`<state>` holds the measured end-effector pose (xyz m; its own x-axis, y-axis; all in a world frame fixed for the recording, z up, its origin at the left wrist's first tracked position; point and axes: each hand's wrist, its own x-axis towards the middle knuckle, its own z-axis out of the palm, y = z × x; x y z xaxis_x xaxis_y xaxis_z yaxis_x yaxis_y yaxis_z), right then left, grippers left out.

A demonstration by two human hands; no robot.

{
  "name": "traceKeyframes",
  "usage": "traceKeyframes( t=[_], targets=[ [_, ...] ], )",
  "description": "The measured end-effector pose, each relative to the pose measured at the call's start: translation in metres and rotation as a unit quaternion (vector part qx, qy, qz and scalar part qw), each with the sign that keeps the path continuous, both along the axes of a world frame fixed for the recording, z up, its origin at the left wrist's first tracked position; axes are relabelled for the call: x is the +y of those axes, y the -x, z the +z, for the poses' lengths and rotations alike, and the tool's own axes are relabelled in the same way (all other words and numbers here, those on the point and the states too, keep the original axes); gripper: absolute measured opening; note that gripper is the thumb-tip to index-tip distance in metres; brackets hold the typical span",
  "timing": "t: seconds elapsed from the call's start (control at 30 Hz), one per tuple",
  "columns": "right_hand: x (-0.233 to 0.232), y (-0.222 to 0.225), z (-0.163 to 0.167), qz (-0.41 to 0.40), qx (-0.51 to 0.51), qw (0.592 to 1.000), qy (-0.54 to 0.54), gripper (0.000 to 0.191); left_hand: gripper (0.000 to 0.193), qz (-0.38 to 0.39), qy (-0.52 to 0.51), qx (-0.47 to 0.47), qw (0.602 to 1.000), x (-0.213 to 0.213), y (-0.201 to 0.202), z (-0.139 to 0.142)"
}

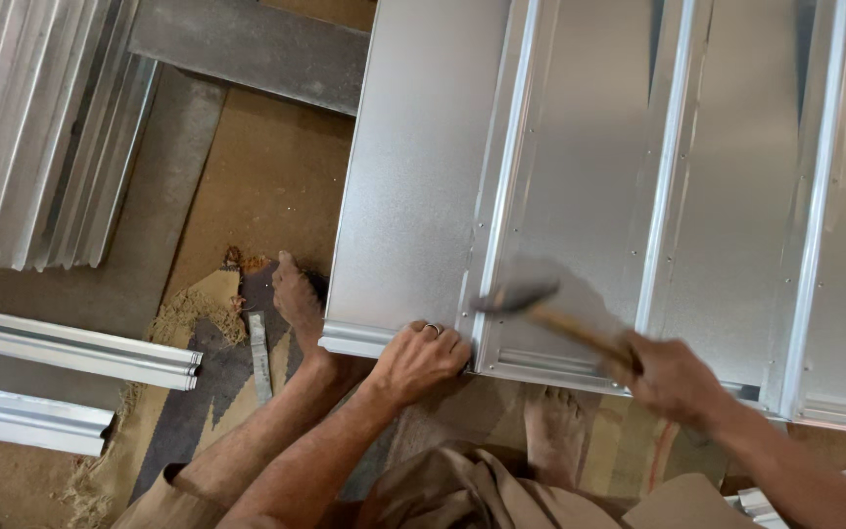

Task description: The person kneels on the workshop floor and fastens aluminum strips onto large metal panels. They hold a punch against rivets along the strip and strike it with a hammer, working along the panel edges and repositioning the panel between fastening runs.

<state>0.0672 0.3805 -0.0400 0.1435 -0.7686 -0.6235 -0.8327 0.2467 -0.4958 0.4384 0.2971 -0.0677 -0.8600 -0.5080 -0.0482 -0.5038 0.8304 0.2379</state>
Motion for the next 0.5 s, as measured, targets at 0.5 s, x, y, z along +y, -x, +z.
traceKeyframes(
  t=[0.5],
  targets=[
    [-0.174, -0.046, 0.025, -0.100, 0.007, 0.969, 0.224, 0.033, 0.050, 0.415, -0.538, 0.303, 0.669, -0.124, 0.041, 0.034]
  ],
)
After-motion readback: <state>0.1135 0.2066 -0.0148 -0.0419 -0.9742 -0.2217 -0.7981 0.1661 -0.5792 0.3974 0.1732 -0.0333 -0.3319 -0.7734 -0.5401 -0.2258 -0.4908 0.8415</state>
